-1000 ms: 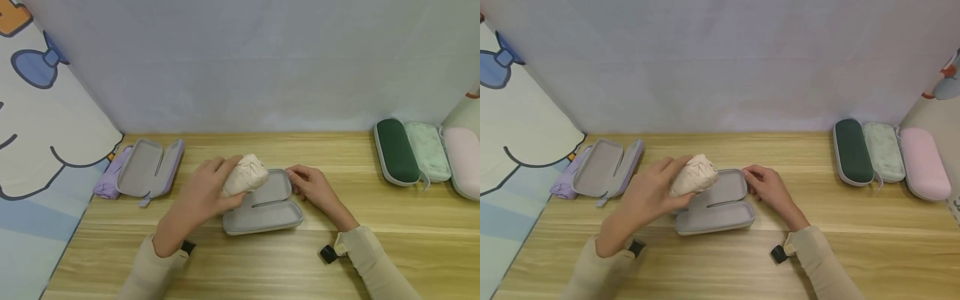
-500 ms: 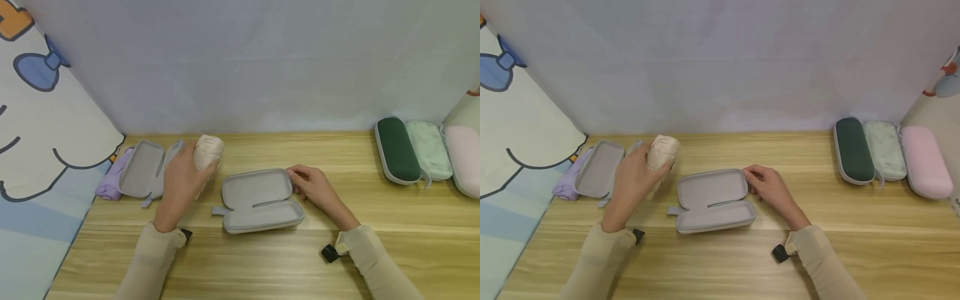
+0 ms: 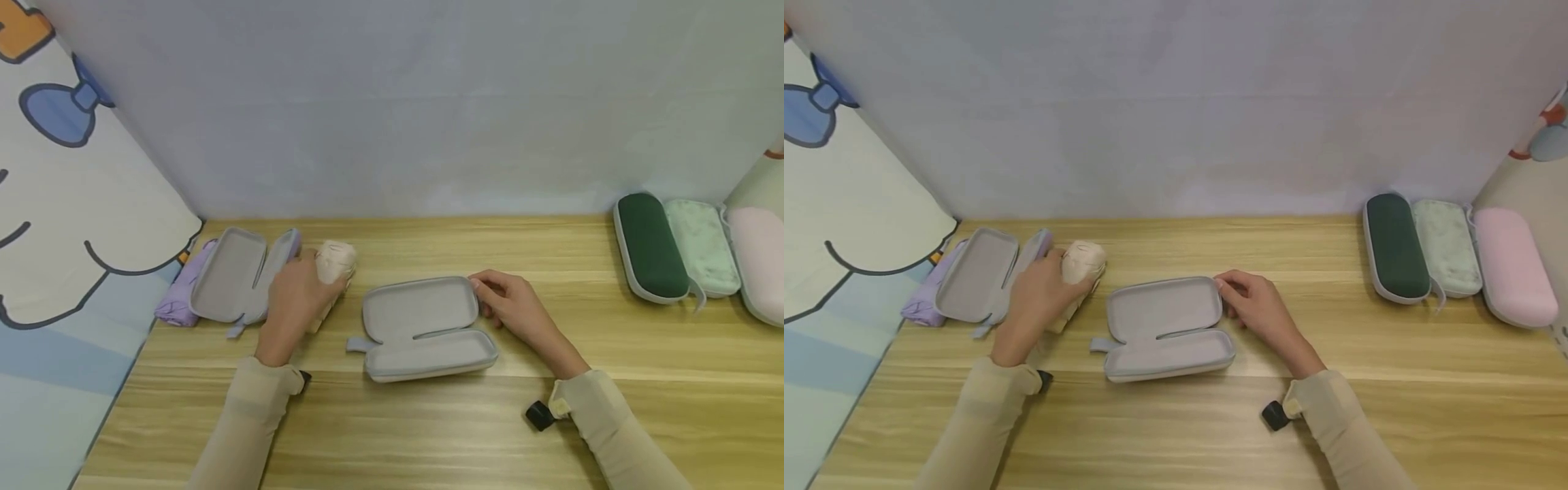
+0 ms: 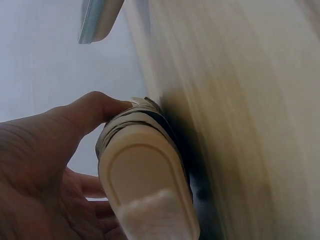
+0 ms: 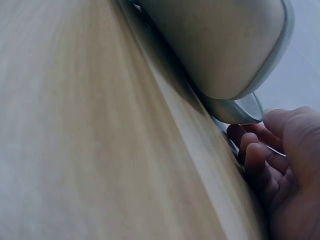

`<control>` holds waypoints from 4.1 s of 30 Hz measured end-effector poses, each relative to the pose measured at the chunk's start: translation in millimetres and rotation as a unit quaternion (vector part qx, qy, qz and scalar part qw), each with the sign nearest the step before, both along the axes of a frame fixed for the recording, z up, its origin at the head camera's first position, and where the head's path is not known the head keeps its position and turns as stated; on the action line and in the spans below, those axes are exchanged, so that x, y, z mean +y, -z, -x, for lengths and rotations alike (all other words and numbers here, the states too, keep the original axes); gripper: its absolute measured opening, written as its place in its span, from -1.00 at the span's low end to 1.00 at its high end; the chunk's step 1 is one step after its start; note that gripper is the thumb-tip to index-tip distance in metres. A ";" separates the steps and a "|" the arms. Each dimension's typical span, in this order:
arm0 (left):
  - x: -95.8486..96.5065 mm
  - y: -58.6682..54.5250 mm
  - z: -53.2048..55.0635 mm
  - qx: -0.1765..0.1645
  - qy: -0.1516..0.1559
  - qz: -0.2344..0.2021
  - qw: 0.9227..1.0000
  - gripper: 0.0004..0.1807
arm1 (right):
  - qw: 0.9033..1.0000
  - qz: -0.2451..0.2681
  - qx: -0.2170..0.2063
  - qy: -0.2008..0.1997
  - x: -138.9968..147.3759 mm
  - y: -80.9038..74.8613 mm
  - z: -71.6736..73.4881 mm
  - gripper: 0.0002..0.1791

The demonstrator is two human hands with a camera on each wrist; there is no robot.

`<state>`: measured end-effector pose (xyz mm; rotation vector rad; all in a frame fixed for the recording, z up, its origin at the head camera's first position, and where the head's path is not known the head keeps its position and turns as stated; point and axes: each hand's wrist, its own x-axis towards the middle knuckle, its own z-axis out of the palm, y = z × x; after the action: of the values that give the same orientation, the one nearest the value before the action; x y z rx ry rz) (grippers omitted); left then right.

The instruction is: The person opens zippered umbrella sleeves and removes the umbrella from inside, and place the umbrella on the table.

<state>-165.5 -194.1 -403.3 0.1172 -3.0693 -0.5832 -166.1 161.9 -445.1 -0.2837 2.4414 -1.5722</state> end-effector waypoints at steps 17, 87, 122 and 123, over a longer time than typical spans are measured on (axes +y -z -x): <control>8.2 0.7 -4.7 -0.018 0.006 0.004 1.000 -0.13 | 1.000 -0.006 0.005 -0.001 1.1 4.5 1.4 -0.62; 77.8 -7.0 -34.0 0.016 0.074 -0.075 0.994 -0.61 | 0.996 0.048 0.064 0.028 18.1 -9.3 2.7 -0.69; 62.1 -4.3 -25.4 0.029 0.041 -0.084 0.995 -0.55 | 0.904 -0.329 0.028 0.273 139.2 -56.6 -3.9 -0.23; 62.0 -4.7 -25.4 0.029 0.042 -0.082 0.995 -0.55 | 0.902 -0.337 0.025 0.270 140.5 -56.3 -4.2 -0.21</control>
<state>-140.1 -132.1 -398.6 -0.0260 -2.9784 -0.8286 -161.9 302.4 -388.8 0.5175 3.0761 -0.7387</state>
